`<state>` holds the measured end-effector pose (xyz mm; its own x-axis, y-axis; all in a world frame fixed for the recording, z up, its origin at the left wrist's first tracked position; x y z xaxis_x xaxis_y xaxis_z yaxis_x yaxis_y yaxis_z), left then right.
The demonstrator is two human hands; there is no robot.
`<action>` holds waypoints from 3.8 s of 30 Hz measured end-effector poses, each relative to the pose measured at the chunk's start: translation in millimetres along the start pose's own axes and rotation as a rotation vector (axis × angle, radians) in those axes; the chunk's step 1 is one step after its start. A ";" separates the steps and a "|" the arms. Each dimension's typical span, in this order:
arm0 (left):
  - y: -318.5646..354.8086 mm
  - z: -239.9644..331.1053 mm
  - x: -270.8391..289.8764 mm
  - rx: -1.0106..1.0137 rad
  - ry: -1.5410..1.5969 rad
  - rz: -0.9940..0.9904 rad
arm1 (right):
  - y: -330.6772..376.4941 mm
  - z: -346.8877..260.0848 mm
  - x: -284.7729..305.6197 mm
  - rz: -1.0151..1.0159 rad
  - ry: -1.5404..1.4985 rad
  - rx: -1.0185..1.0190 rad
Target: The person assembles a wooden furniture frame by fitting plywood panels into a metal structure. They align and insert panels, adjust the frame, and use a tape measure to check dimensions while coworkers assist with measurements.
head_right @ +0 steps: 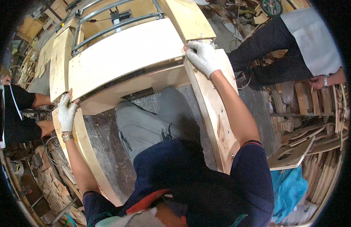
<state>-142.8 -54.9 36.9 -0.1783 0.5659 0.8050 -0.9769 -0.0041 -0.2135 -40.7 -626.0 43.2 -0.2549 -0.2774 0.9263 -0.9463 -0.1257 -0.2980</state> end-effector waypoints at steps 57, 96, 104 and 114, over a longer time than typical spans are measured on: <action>-37.8 -41.0 -6.1 0.190 -0.056 0.198 | -35.8 25.2 -11.7 -0.269 -0.278 -0.124; -49.9 -75.5 6.0 0.231 0.209 0.032 | -29.0 1.2 7.5 -0.310 -0.133 -0.180; -44.9 -54.8 7.0 0.216 0.180 0.098 | -30.9 6.3 3.2 -0.283 -0.138 -0.099; -46.6 -48.3 4.1 0.202 0.200 0.110 | -32.3 20.4 -8.7 -0.225 -0.159 -0.053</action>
<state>-92.3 -12.6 23.5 -0.2772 0.7041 0.6538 -0.9602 -0.2267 -0.1629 -3.9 -639.0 40.1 -0.0071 -0.3946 0.9188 -0.9857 -0.1520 -0.0729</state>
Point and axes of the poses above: each hand's wrist, its own y-axis away from the middle knuckle, its own x-axis out of the back of the hand, z = x × y, the point moved 1 cm from there along -y, towards the middle knuckle, and after that the axes turned 11 degrees about y, right-handed, at the moved point
